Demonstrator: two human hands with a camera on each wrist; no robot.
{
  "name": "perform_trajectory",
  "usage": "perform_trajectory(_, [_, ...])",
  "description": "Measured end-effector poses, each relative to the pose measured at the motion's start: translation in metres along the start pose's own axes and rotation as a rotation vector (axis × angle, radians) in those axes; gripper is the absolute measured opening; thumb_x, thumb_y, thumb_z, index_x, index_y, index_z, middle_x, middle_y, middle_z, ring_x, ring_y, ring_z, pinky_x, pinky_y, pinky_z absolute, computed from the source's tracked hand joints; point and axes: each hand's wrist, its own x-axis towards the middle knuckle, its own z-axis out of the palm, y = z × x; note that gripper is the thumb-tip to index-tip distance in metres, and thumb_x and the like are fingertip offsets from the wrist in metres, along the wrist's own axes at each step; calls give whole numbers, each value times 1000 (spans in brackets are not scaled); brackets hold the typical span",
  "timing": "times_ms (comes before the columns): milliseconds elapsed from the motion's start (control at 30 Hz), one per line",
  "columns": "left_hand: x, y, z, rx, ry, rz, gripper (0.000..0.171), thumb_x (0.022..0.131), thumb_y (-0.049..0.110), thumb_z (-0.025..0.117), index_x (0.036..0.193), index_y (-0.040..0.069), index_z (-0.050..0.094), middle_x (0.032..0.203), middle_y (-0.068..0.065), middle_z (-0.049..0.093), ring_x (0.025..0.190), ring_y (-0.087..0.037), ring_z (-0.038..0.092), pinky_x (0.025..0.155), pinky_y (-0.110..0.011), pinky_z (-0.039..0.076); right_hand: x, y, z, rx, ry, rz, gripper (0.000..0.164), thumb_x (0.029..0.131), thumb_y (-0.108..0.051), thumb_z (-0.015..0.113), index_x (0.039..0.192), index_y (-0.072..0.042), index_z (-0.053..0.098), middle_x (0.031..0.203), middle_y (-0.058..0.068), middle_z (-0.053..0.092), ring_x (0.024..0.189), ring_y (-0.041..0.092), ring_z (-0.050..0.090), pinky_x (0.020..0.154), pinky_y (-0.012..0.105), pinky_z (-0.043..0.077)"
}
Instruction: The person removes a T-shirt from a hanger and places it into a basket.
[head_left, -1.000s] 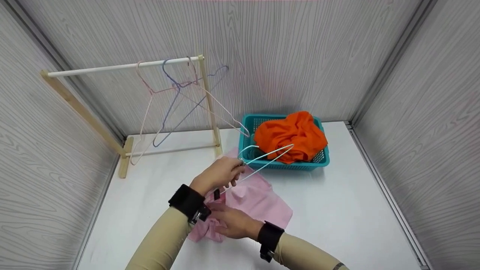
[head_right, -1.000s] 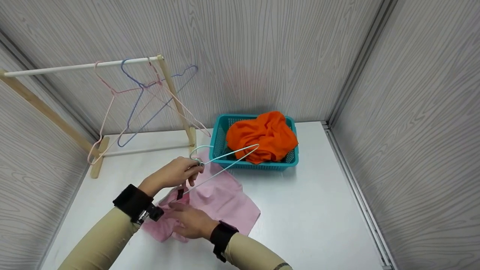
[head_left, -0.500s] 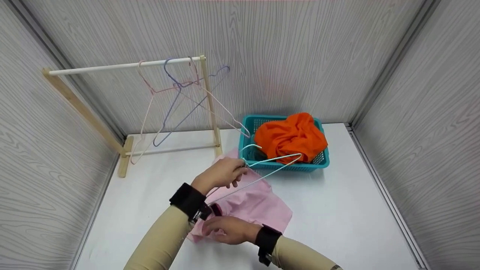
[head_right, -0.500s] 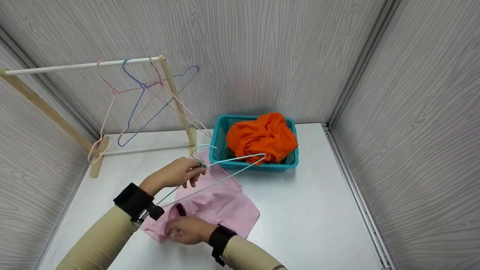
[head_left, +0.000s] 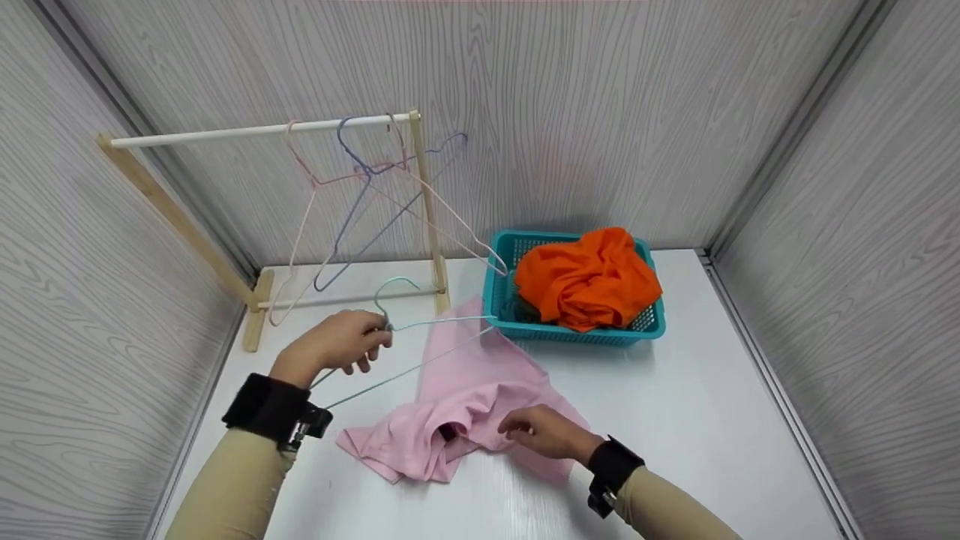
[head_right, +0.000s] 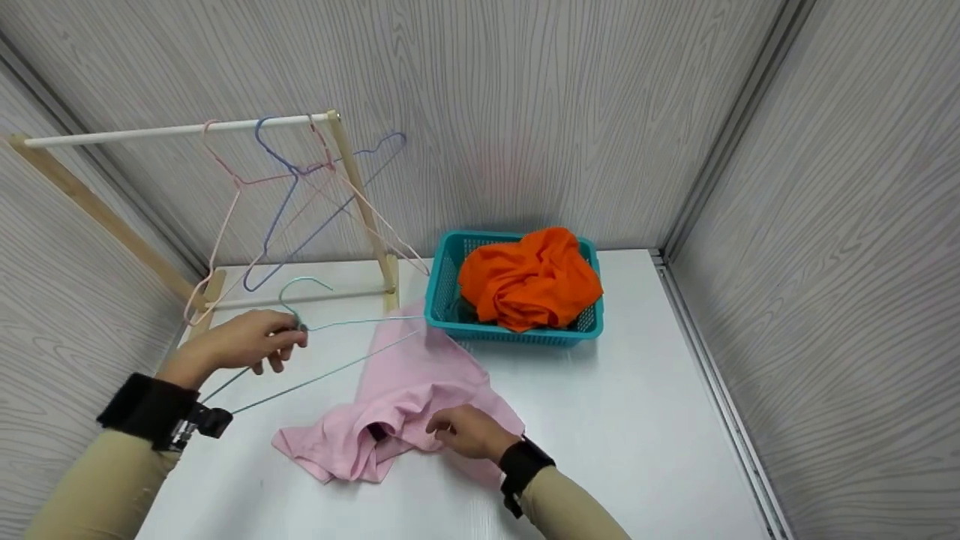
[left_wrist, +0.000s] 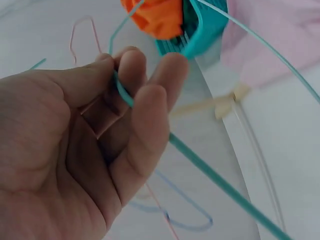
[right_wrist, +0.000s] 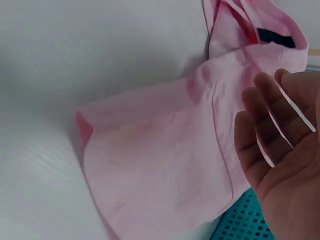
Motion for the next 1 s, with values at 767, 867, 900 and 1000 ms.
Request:
perform_trajectory(767, [-99,-120,-58,-95,-45,-370,29,102,16,38,104,-6,56,77,-4,54,71,-18,57,61,-30,48,-24,32,-31,-9,121,139,18,95,-9,58,108,-1,68,101,8,70,91,17,61,83,30,51])
perform_trajectory(867, [-110,-128,-76,-86,-54,-408,30,102,16,38,104,-7,56,77,-2,55,73,-18,57,63,-30,48,-26,33,-31,-17,125,150,18,95,-9,58,108,-2,68,102,8,70,92,16,61,83,31,51])
perform_trajectory(900, [-112,-129,-82,-82,-53,-417,30,101,16,38,105,-8,55,77,-2,55,72,-18,58,62,-30,48,-27,33,-31,-15,125,155,18,95,-10,58,108,-2,68,102,8,70,92,16,61,83,31,51])
perform_trajectory(1000, [-115,-128,-103,-30,-28,-436,34,101,16,38,110,-12,54,80,-5,59,74,-18,60,63,-31,49,-27,33,-32,0,120,173,19,96,-11,57,109,-3,68,102,7,70,92,16,60,82,31,51])
